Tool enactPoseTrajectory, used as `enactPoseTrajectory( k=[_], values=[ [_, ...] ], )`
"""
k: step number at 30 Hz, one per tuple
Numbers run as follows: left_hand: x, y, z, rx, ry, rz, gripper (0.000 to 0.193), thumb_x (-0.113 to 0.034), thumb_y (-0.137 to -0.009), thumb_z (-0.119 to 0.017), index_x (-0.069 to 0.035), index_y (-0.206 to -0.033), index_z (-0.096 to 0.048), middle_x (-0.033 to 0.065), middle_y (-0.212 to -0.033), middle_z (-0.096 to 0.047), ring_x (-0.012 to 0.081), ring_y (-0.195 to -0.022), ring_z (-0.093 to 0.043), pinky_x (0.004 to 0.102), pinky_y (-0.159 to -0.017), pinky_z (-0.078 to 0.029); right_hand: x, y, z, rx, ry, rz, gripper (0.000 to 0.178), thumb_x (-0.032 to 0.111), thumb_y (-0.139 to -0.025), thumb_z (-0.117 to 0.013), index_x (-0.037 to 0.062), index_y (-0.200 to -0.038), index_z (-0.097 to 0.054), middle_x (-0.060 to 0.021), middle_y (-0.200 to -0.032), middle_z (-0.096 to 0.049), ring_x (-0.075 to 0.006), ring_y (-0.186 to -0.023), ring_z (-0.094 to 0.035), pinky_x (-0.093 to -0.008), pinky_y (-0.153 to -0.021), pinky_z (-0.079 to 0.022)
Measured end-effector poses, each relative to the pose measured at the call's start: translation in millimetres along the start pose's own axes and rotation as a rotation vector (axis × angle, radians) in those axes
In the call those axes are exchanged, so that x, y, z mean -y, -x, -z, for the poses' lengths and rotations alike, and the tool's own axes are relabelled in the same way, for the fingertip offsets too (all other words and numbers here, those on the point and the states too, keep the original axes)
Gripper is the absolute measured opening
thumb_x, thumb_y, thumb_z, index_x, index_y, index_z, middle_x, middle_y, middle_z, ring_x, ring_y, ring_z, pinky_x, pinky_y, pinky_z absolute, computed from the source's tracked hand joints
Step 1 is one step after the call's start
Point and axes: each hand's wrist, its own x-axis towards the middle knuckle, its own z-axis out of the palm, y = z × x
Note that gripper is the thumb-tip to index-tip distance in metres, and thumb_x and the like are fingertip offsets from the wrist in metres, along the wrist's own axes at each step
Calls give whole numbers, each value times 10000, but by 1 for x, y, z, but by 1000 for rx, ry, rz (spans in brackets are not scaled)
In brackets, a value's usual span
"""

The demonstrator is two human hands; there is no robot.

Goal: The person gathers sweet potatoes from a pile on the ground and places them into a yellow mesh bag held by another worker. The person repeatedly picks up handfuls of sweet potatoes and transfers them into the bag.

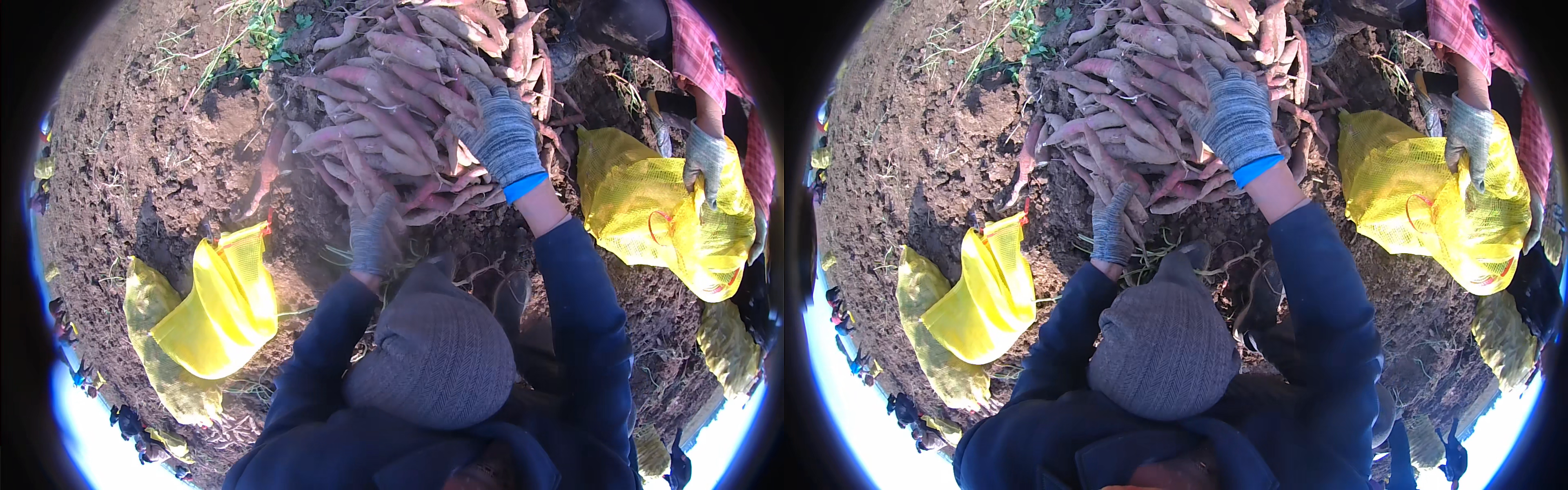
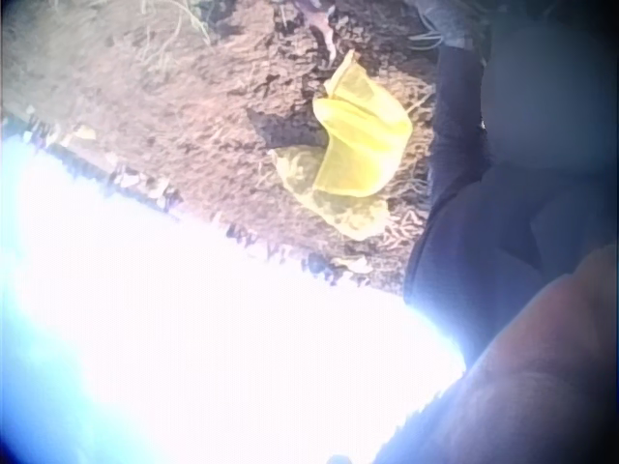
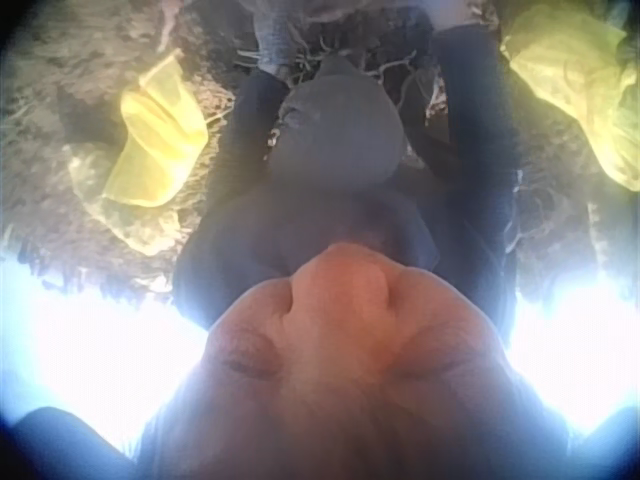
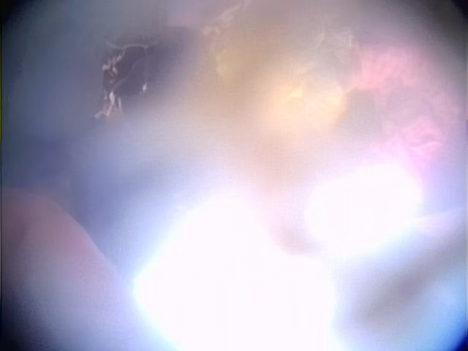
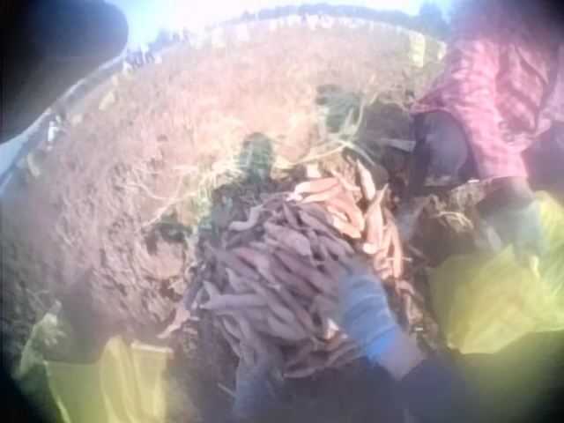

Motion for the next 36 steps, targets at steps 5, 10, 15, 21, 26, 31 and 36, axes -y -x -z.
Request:
enactPoseTrajectory(
  k=[5,10,15,21,26,31,36],
  values=[
    [20,-27,-43,-71,113,-5,626,-124,-913,-699,-56,-1452,-387,95,-1283,-540,190,-1114,-571,304,-916,-500,-6,-51,-42,262,-165,-217,924,451,-800,-763,106,-1545,-341,-247,-1424,-500,-383,-1293,-514,-461,-1105,-409],
    [27,-37,-58,-165,55,-94,613,-157,-942,-676,0,-1438,-351,96,-1263,-499,154,-1045,-554,270,-808,-502,-9,-29,-47,324,-98,-120,847,319,-794,-748,216,-1543,-365,-236,-1357,-531,-406,-1199,-581,-463,-1049,-474],
    [26,-41,-38,-183,118,48,616,-178,-950,-668,-67,-1465,-348,107,-1232,-515,194,-971,-600,276,-671,-537,-1,6,-41,360,-398,-34,790,214,-777,-711,218,-1512,-422,-219,-1314,-545,-409,-1171,-575,-473,-1035,-472],
    [25,-53,-35,-121,-614,-556,631,-176,-933,-690,-122,-1477,-374,59,-1237,-553,163,-1014,-603,296,-720,-575,30,15,-44,451,-84,-125,1032,455,-741,-800,197,-1579,-256,-271,-1450,-436,-446,-1265,-518,-521,-1053,-443],
    [10,-55,-44,24,138,94,694,-230,-913,-713,-139,-1482,-326,113,-1294,-513,238,-1141,-525,371,-786,-570,20,-20,-38,681,-177,-143,1166,573,-676,-814,122,-1579,-230,-331,-1445,-440,-481,-1256,-535,-501,-1073,-449],
    [4,-64,-19,248,-543,-319,608,-244,-891,-709,-130,-1404,-403,154,-1353,-479,320,-1181,-530,460,-841,-542,24,-12,-34,770,-223,-58,1158,578,-652,-819,116,-1566,-278,-310,-1426,-478,-465,-1276,-529,-484,-1090,-438],
    [19,-73,0,407,-1228,-637,754,-134,-913,-677,-92,-1530,-245,135,-1347,-518,232,-1065,-619,301,-746,-565,19,-2,-44,728,-263,-81,1253,627,-606,-830,118,-1582,-233,-291,-1469,-445,-434,-1341,-480,-468,-1130,-400]
  ],
)
